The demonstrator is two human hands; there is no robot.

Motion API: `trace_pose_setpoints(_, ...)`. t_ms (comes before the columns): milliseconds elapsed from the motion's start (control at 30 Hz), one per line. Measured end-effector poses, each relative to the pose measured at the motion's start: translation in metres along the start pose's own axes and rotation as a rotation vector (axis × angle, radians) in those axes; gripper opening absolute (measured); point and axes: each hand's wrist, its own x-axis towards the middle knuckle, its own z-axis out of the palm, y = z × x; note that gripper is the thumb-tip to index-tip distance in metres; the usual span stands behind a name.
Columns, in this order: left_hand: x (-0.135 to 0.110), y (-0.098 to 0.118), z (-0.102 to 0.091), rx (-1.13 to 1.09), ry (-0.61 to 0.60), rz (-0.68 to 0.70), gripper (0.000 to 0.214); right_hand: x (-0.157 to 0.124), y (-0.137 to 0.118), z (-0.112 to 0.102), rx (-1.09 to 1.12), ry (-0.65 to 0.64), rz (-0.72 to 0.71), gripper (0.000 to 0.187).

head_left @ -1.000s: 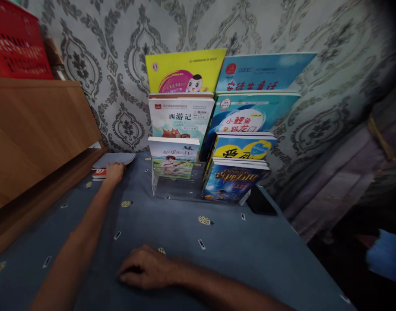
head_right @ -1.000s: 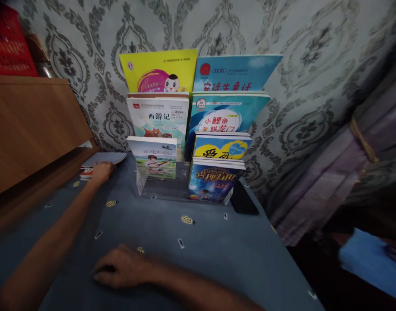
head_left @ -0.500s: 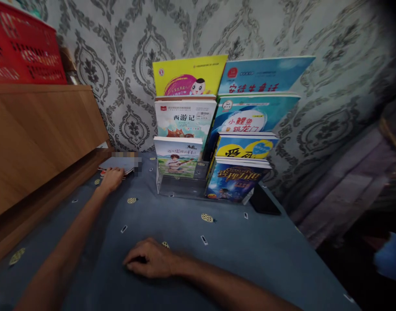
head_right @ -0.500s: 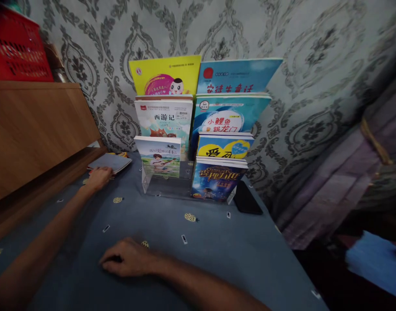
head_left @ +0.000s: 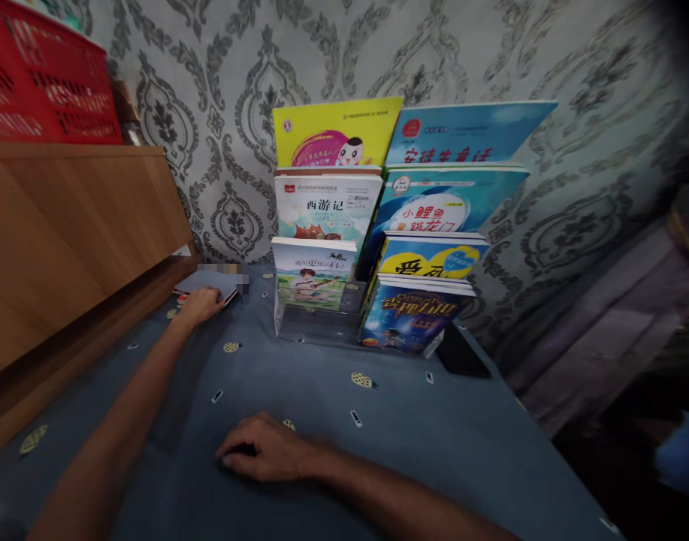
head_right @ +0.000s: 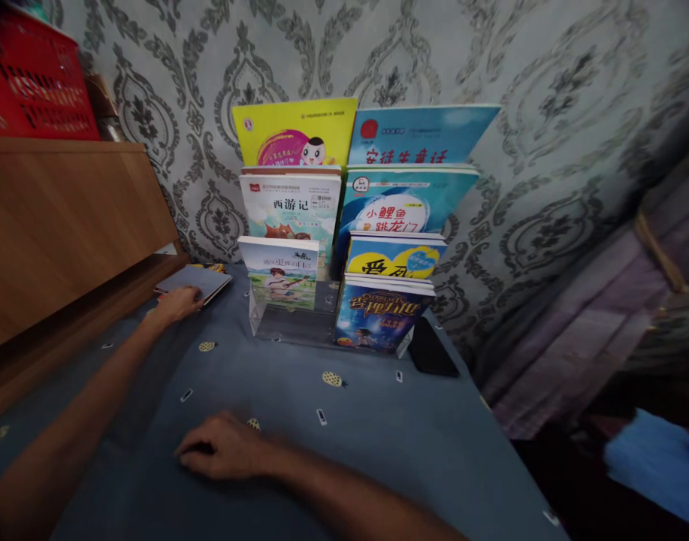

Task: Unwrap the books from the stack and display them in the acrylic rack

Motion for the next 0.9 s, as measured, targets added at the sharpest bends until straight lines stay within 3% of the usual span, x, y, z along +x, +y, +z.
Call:
trace_pose_setpoints(267, -0.002, 0.0, -0.006, 0.074, -0.029, 0.012, 0.037, -0.001, 0.001, 0.001, 0.02, 0.012, 0.009, 0.027)
trace_pose_setpoints(500, -0.039, -0.001, -0.016, 0.13, 0.015, 0.049, 0.035, 0.0, 0.005, 0.004, 0.015, 0.027, -0.019, 0.027)
trace_pose_setpoints(700, -0.065, 0.002, 0.003, 0.149, 0.178, 0.178, 0.044, 0.0, 0.007, 0.007, 0.044, 0.051, -0.004, 0.027)
trace_pose_setpoints(900, -0.066, 0.001, 0.022, 0.113, 0.12, 0.06, 0.056, 0.0, 0.003, 0.005, 0.041, 0.043, 0.012, 0.027)
